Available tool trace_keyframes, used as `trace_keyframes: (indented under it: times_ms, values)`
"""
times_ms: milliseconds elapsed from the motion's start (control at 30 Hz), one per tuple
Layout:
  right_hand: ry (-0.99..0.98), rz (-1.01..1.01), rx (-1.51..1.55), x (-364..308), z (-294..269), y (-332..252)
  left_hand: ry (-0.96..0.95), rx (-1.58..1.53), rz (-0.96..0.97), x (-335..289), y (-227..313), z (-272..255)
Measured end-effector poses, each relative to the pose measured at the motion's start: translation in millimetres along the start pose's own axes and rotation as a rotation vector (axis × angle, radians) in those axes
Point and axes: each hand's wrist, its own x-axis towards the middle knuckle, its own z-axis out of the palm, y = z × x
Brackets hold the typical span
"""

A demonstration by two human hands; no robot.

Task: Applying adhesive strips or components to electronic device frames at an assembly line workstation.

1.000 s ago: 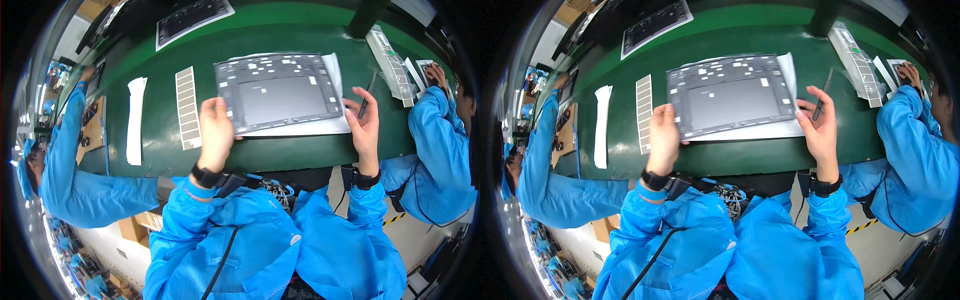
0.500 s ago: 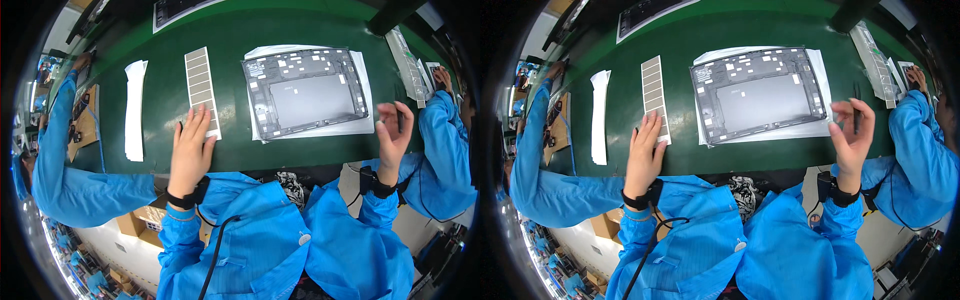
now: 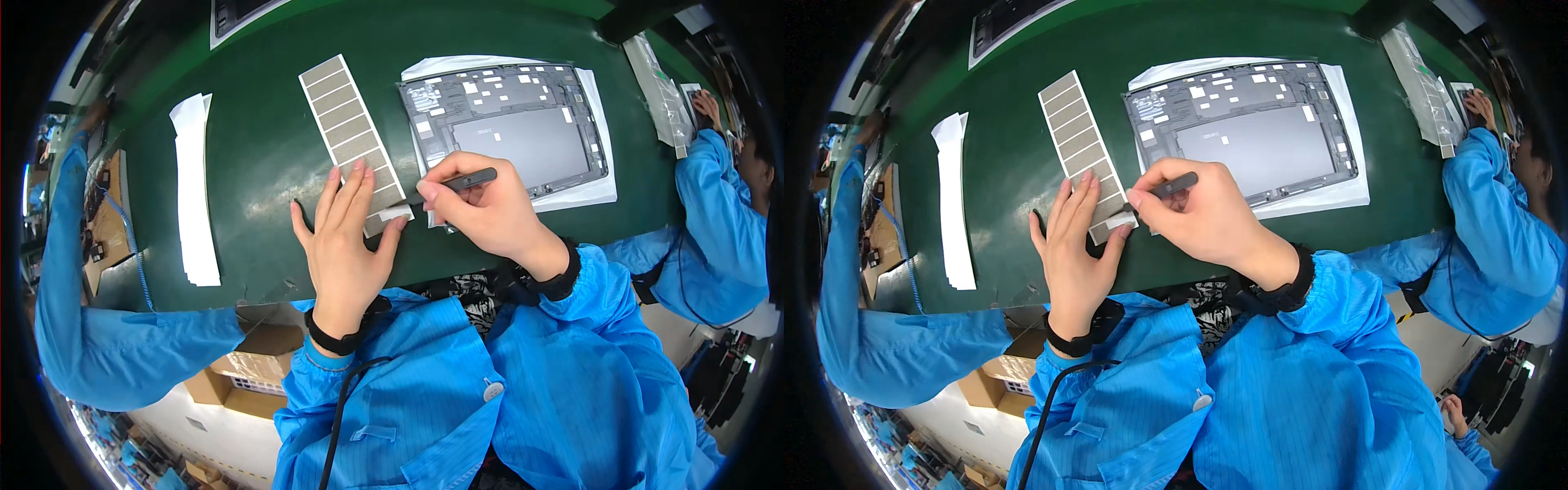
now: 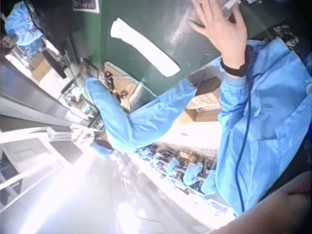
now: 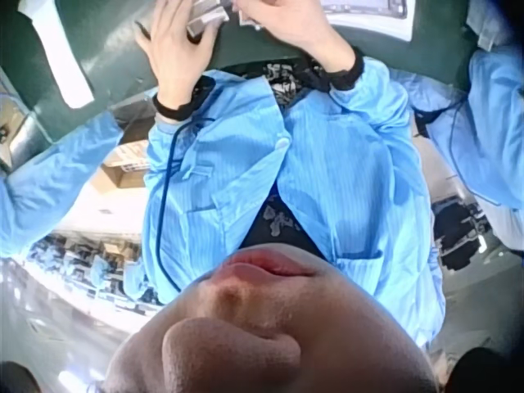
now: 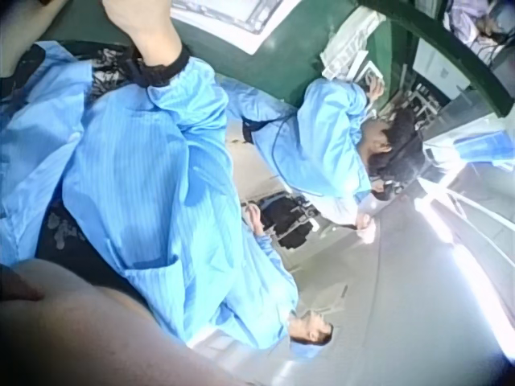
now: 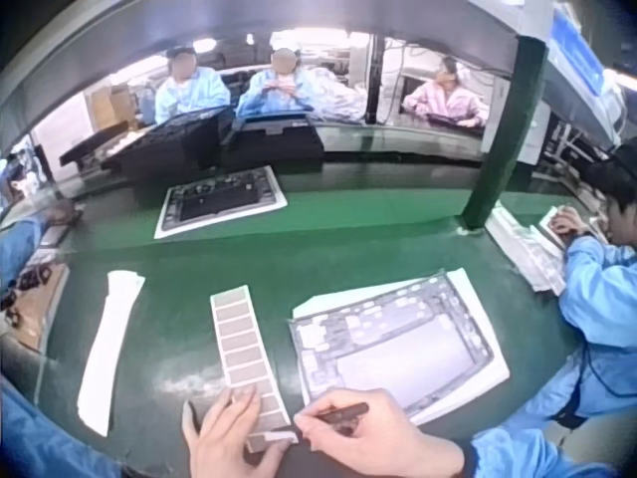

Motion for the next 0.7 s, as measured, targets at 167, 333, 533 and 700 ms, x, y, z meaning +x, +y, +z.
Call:
trace_keyframes:
  times_ms: [167,333,533,700]
  values:
    - [0.005,-0.023,-0.139,4.1,12.9,-7.7,-0.014,-0.036,-0.020,0.6,-1.8,-0.3]
    - [0.002,-0.094,-0.271,7.0,16.5,-1.4,-0.023,-0.031,-0.031,1.3,-2.7,-1.3]
    - [0.042,0.040,-0.091,9.0,14.7,-1.4,-0.008,-0.045,-0.031,3.5,-3.2,-0.8]
    - [0.023,-0.093,-0.175,7.9,19.1,4.9,-0.015,-0.042,-0.033,4.0,-2.3,-1.3]
